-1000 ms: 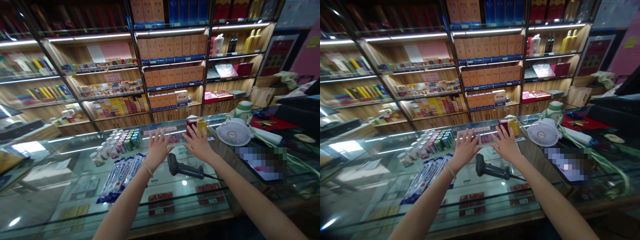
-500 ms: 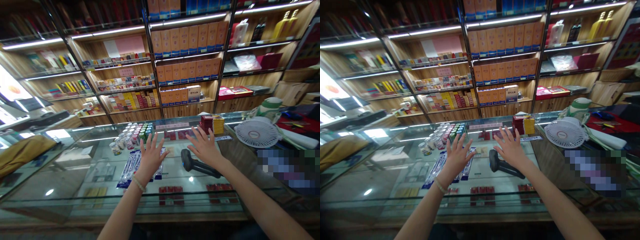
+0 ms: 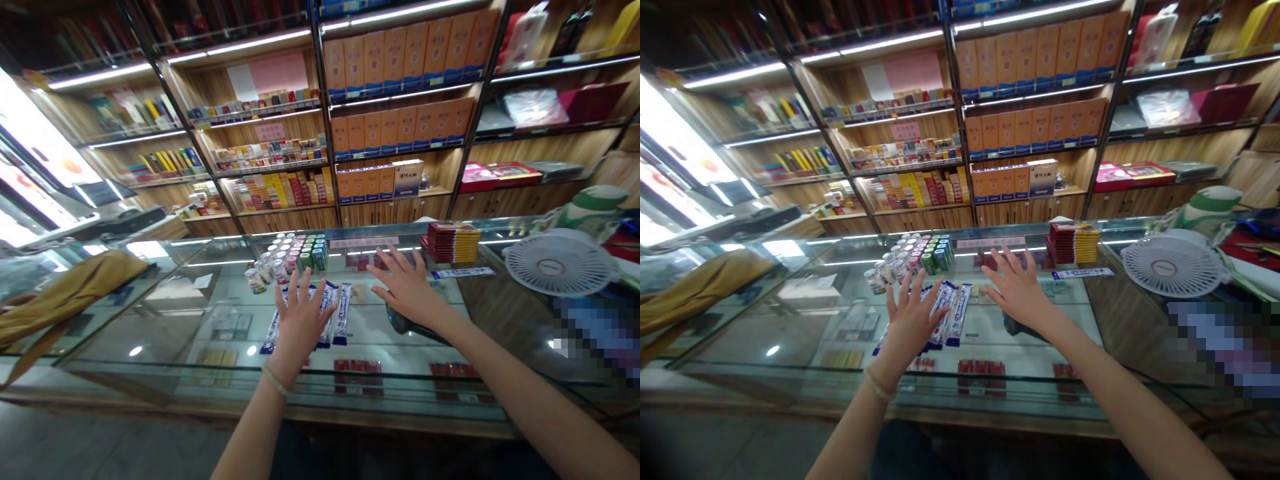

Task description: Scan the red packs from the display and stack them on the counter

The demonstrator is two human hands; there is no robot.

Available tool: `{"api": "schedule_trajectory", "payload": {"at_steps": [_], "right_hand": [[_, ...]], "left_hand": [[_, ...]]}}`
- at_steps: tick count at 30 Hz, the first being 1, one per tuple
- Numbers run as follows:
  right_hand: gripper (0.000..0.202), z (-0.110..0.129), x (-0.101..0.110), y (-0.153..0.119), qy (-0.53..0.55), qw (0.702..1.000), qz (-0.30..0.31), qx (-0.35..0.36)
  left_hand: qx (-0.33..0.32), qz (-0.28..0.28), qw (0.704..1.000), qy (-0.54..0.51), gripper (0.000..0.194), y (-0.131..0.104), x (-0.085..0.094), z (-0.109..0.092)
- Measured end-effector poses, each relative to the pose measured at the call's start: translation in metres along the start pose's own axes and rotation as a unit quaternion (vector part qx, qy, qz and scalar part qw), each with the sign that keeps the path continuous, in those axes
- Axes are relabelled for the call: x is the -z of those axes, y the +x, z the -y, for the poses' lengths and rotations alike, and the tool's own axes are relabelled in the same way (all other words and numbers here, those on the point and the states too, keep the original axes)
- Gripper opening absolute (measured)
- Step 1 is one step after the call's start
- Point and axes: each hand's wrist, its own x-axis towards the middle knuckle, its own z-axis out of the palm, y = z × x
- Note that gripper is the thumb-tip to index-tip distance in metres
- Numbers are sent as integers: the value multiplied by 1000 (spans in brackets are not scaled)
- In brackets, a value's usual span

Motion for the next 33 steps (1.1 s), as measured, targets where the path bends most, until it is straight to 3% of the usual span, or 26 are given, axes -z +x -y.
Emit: {"api": "schedule_trajectory", "payload": {"at_steps": [9, 15, 20, 33], "right_hand": [[47, 17, -12, 28, 36, 997, 43, 43], [46, 16, -28, 57, 67, 980, 143, 122], [53, 16, -43, 73, 78, 961, 191, 185], [34, 21, -55, 85, 79, 945, 245, 201]], "left_hand": [[42, 20, 999, -23, 53, -24, -8, -8], [33, 29, 998, -55, 56, -34, -10, -25], [44, 53, 995, -70, 57, -38, -11, -38], [60, 66, 994, -65, 45, -38, -14, -49]]}}
